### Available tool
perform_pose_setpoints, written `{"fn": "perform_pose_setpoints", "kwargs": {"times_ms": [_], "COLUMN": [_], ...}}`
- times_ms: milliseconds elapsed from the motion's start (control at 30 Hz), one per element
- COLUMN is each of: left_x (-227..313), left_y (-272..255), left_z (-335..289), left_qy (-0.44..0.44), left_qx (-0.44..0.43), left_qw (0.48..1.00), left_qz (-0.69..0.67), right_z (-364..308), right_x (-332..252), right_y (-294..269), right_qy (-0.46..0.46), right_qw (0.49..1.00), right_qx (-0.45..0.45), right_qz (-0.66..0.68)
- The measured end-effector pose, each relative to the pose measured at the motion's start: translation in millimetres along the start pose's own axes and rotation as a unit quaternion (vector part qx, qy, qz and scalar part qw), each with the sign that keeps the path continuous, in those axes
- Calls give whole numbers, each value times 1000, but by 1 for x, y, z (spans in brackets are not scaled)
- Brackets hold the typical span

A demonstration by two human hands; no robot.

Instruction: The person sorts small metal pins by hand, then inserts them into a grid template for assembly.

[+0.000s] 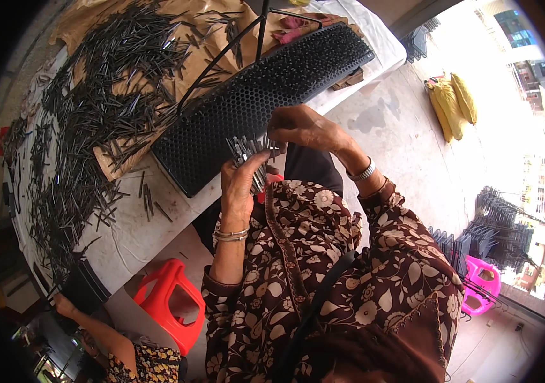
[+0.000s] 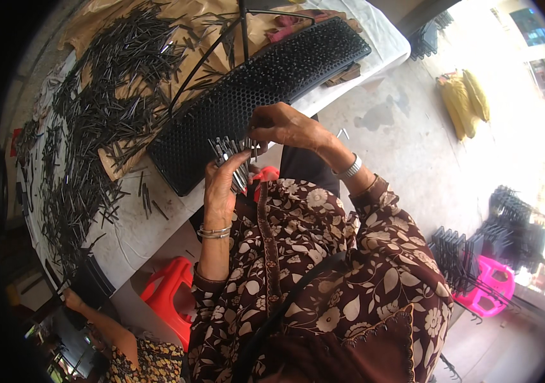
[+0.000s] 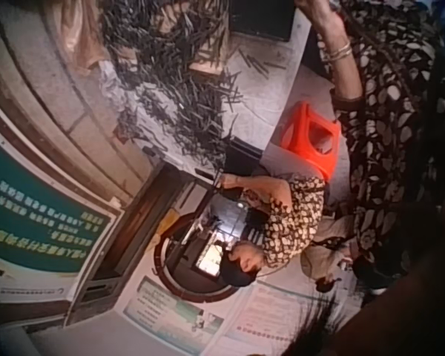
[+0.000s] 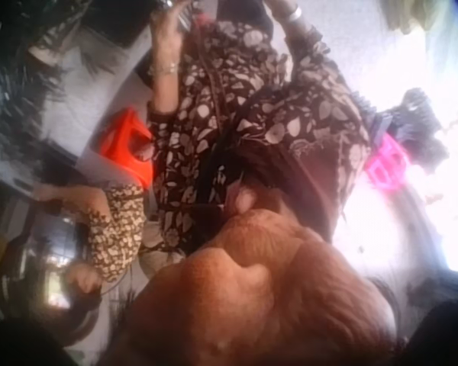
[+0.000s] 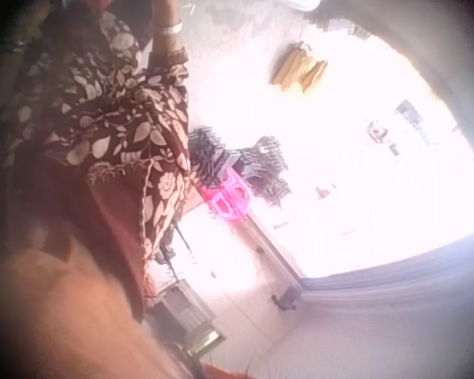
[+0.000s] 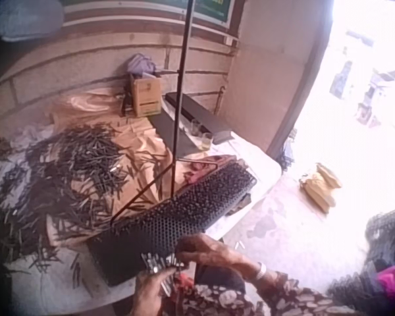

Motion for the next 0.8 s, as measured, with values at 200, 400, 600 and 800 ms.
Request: {"fn": "perform_pose_setpoints", "kwargs": {"times_ms": [200,400,600,800], "left_x": [0,-2,-19,-22], "left_y": [0,0,14,15], "left_z": [6,8,8,8], "left_qy": [-20,-26,-51,-65], "left_qx": [22,70,37,26], "left_qw": [998,992,988,988], "left_qz": [-64,-98,-138,-135], "right_z": [-1,3,27,40], "right_x": [-6,-21,-7,3], "right_y": [-9,-62,-76,-71], "right_qy": [-18,-126,-200,-233], "right_qw": [1000,931,893,886], "right_qx": [15,288,318,288], "right_qz": [1,-186,-246,-280]}}
Point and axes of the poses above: each hand's wrist, its own z-axis towards the middle knuckle, its own y-axis out of the palm, x = y × z, the point moved 8 cm from there along z, towards the middle knuckle, and after that the axes turned 5 degrees about -y, right-handed, at the moved point
